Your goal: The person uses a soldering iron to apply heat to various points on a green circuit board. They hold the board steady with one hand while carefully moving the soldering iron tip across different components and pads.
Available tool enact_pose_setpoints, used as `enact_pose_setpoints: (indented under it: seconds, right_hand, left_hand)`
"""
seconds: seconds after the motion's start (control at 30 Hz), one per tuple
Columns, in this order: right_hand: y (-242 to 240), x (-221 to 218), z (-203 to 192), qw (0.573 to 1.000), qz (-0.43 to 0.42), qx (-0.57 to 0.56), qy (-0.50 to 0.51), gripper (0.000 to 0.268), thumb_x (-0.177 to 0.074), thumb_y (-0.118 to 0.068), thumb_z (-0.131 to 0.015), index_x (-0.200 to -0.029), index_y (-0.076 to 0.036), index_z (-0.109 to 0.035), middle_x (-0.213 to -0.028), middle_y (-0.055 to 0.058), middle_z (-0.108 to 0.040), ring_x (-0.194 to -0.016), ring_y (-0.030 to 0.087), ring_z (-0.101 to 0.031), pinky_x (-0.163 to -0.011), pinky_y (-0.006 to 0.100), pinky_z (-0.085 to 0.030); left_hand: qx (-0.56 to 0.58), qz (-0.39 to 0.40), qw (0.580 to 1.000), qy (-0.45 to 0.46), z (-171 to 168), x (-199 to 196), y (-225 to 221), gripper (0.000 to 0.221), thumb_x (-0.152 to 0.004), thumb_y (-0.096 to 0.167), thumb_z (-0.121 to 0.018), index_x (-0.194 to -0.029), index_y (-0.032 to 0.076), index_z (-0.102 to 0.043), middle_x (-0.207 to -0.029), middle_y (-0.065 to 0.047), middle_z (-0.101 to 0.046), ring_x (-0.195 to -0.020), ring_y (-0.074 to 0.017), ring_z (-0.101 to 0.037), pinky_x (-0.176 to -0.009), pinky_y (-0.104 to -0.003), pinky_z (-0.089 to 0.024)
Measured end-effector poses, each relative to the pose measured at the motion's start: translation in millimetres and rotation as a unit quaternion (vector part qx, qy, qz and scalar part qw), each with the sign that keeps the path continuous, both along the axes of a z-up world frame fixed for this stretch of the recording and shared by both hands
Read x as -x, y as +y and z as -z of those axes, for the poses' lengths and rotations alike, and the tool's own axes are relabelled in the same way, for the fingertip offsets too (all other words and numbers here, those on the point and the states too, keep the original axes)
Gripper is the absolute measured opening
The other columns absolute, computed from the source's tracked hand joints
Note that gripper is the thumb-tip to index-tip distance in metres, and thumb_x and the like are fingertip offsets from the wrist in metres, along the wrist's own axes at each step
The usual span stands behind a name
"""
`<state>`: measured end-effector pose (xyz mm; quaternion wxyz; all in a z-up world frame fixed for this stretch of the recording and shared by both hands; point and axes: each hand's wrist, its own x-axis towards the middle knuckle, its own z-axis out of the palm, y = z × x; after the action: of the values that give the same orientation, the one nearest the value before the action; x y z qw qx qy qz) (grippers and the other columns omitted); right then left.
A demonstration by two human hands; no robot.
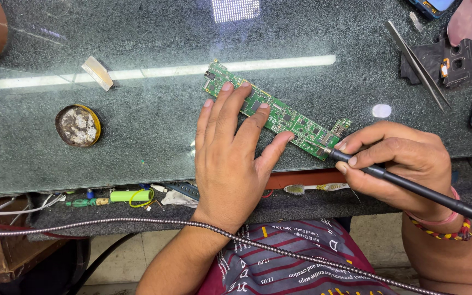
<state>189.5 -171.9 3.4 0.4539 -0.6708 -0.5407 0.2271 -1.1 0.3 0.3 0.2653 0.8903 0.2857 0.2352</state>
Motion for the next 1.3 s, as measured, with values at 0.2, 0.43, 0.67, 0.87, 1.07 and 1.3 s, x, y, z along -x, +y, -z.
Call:
enact_pose_setpoints:
  seconds: [0.2, 0.43, 0.67, 0.87, 1.07, 1.3]
  right_hand:
    - [-1.7, 0.1, 2.5, 1.000, -0.004, -0.016, 0.018, 0.017, -0.080, 0.001, -0.082, -0.087, -0.003, -0.067, -0.098, 0.013, -0.073, -0.086, 0.017, -0.077, -0.074, 0.024, -0.063]
    - [-7.6, 6.7, 9.6, 0.990, 0.089, -0.085, 0.072, 0.017, -0.085, 0.004, -0.078, -0.090, -0.001, -0.063, -0.104, 0.014, -0.066, -0.090, 0.020, -0.075, -0.083, 0.029, -0.066]
    - [-8.9, 13.5, 21.1, 0.960, 0.157, -0.171, 0.154, 0.017, -0.091, 0.003, -0.073, -0.095, -0.002, -0.058, -0.104, 0.012, -0.063, -0.086, 0.019, -0.074, -0.083, 0.031, -0.068]
    - [-13.2, 12.9, 25.2, 0.956, 0.169, -0.185, 0.154, 0.016, -0.095, 0.003, -0.073, -0.099, -0.001, -0.059, -0.112, 0.011, -0.060, -0.093, 0.020, -0.075, -0.087, 0.031, -0.068]
    - [-15.5, 11.7, 27.7, 0.955, 0.150, -0.210, 0.143, 0.016, -0.091, -0.001, -0.076, -0.101, 0.000, -0.064, -0.118, 0.010, -0.059, -0.097, 0.019, -0.074, -0.091, 0.031, -0.067]
    - [-13.3, 12.0, 29.7, 0.944, 0.152, -0.205, 0.209, 0.016, -0.098, 0.006, -0.073, -0.109, 0.002, -0.063, -0.110, 0.013, -0.064, -0.094, 0.019, -0.074, -0.089, 0.032, -0.068]
  left_hand:
    - [-0.006, 0.002, 1.000, 0.003, 0.7, -0.1, -0.3, 0.043, -0.091, 0.034, -0.082, -0.121, 0.005, -0.071, -0.145, -0.015, -0.056, -0.144, -0.0368, -0.048, -0.123, -0.054, -0.033]
    - [-0.028, -0.005, 0.999, 0.035, 0.4, 5.7, -4.8, 0.029, -0.099, 0.015, -0.071, -0.127, 0.012, -0.073, -0.144, -0.010, -0.059, -0.143, -0.0289, -0.049, -0.119, -0.047, -0.029]
    - [-0.021, -0.028, 0.999, 0.037, -2.1, 14.2, -6.5, 0.031, -0.098, 0.022, -0.074, -0.128, 0.014, -0.073, -0.145, -0.010, -0.056, -0.138, -0.0318, -0.044, -0.114, -0.050, -0.025]
    - [-0.082, 0.012, 0.995, 0.053, -0.6, 22.7, 13.6, 0.035, -0.094, 0.027, -0.077, -0.127, 0.013, -0.073, -0.149, -0.013, -0.055, -0.146, -0.0372, -0.042, -0.122, -0.055, -0.021]
    - [-0.082, -0.047, 0.995, 0.040, 1.5, 29.8, 7.3, 0.042, -0.086, 0.038, -0.084, -0.120, 0.015, -0.075, -0.122, -0.005, -0.062, -0.118, -0.0289, -0.052, -0.104, -0.048, -0.033]
    - [-0.072, -0.081, 0.994, 0.017, 8.8, 35.0, -4.6, 0.049, -0.079, 0.047, -0.087, -0.112, 0.013, -0.076, -0.101, -0.005, -0.059, -0.094, -0.0253, -0.052, -0.090, -0.043, -0.035]
